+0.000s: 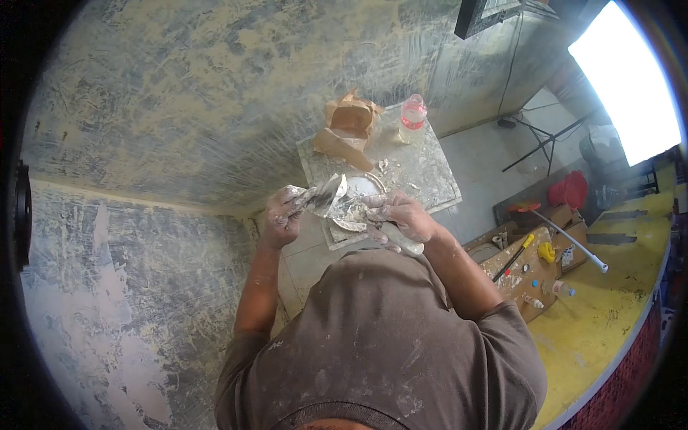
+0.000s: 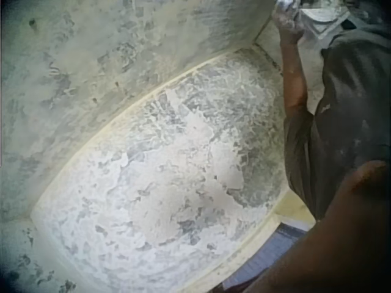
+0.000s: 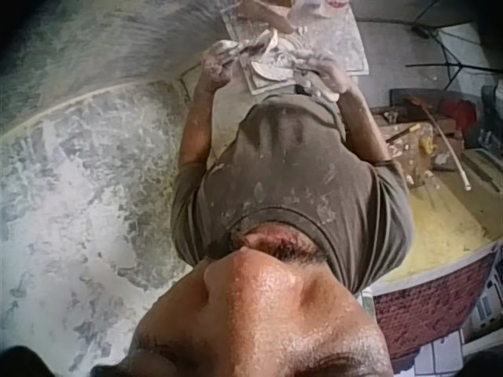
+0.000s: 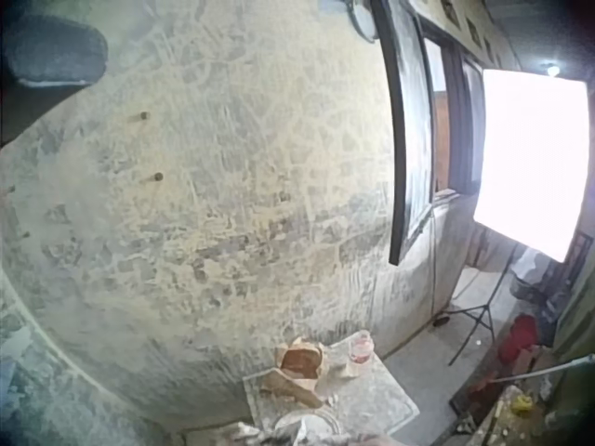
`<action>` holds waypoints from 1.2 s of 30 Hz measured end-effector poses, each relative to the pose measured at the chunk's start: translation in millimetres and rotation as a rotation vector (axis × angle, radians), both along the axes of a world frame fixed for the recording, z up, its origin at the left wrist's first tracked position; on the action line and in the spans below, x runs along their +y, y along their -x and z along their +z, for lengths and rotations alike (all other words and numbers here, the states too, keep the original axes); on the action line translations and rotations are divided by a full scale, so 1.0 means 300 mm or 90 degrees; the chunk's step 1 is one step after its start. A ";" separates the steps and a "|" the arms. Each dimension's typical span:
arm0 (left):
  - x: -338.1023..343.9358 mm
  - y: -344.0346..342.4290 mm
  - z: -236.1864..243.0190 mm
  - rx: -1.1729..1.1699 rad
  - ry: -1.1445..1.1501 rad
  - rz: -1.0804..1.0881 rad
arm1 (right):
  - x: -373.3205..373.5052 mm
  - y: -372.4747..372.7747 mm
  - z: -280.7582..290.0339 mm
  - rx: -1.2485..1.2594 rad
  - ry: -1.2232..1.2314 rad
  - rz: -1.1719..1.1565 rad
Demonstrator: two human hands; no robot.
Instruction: The person applies plaster or putty to repair cracks on a wall and ceiling using a putty knife.
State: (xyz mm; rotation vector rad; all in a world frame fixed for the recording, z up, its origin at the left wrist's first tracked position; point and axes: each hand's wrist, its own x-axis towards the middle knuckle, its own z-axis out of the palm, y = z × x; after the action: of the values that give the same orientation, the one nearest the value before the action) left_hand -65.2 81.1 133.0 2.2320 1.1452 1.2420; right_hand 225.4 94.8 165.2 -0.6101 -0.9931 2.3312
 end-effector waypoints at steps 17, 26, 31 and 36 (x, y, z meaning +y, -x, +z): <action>-0.097 -0.259 -0.002 -0.809 0.612 -0.097 | -0.041 0.070 0.087 -0.460 -0.807 -0.443; -0.092 -0.253 0.069 -0.742 0.642 0.039 | -0.044 -0.043 -0.247 -0.634 -0.765 -0.516; -0.071 -0.261 0.002 -0.689 0.529 0.039 | -0.059 -0.068 0.057 -0.224 -0.086 -0.165; -0.083 -0.289 -0.052 -0.668 0.408 0.061 | -0.027 -0.050 0.103 -0.112 0.011 -0.026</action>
State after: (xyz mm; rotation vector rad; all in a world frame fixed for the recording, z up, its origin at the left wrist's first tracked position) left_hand 21.5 56.2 117.3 0.8431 0.9727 1.4884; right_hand 240.5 86.6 196.0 -0.8469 -1.0287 2.2826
